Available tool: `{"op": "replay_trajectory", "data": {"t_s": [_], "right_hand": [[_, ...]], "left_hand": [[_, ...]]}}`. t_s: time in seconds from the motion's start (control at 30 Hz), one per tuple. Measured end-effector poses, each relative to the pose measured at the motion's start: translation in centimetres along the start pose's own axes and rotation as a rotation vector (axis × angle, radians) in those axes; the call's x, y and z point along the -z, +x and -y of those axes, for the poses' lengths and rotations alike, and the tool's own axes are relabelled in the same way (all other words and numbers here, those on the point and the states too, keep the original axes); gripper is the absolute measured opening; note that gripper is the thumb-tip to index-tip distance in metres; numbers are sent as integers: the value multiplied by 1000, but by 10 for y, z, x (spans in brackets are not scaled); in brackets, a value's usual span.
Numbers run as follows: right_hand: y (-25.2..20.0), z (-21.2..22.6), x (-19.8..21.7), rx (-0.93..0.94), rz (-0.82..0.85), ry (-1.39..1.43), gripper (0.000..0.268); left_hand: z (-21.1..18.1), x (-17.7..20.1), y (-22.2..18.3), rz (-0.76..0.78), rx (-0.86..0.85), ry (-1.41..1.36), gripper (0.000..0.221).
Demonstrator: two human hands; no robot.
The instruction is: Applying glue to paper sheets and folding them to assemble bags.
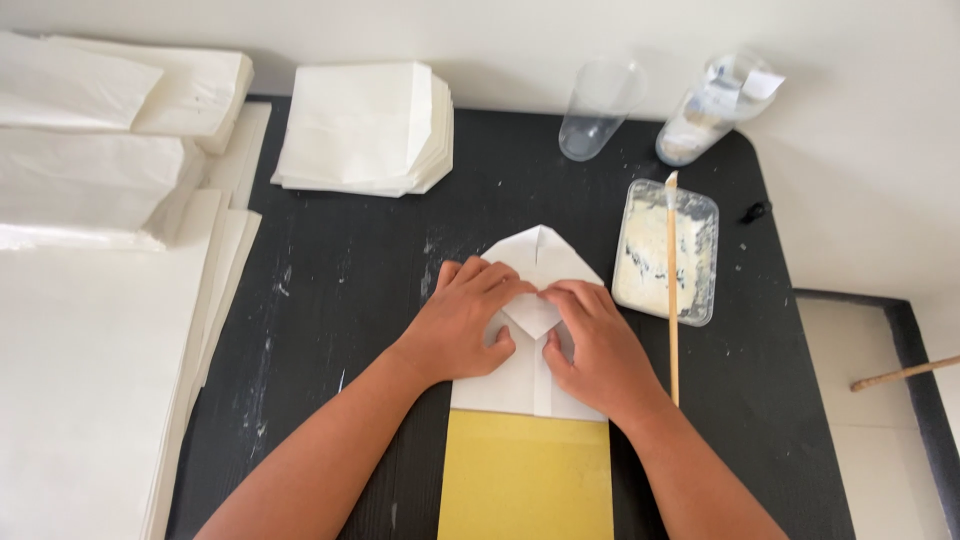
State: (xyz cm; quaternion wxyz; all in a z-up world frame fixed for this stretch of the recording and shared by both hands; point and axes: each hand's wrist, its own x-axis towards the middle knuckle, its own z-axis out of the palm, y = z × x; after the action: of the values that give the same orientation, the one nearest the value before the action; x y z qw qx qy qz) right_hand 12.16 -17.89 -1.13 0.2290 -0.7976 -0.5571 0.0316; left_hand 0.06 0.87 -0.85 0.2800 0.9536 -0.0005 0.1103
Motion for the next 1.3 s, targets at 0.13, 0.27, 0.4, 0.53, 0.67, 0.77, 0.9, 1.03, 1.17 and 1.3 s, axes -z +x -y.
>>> {"op": "replay_trajectory", "data": {"t_s": [0.13,0.27,0.4,0.53,0.67,0.77,0.9,1.03,1.17,1.3], "right_hand": [[-3,-4,-3,-10,-6,-10,41],[1,-4,0,2,-16,12,38],[0,-5,-3,-43,-24,36,39],[5,0,-2,-108,-75,80,39],[9,2,-4,-199,-106,83,36],[10,0,-6,-229,-102,97,31],[9,-4,-7,-168,-92,23,21],[3,3,-4,-175,-81,5,26],[-3,13,6,-214,-45,-15,31],[-6,14,6,-258,-31,-48,34]], "left_hand": [[1,-4,-1,11,23,-15,51],[2,-3,3,6,24,12,38],[-2,1,2,10,49,37,33],[-1,-3,6,-22,72,17,32],[1,-5,10,-30,126,81,37],[-7,0,13,4,137,134,37],[-10,-3,15,66,121,320,34],[-8,-1,10,45,96,352,39],[-1,7,5,-10,39,350,34],[4,8,3,-95,3,335,30]]}}
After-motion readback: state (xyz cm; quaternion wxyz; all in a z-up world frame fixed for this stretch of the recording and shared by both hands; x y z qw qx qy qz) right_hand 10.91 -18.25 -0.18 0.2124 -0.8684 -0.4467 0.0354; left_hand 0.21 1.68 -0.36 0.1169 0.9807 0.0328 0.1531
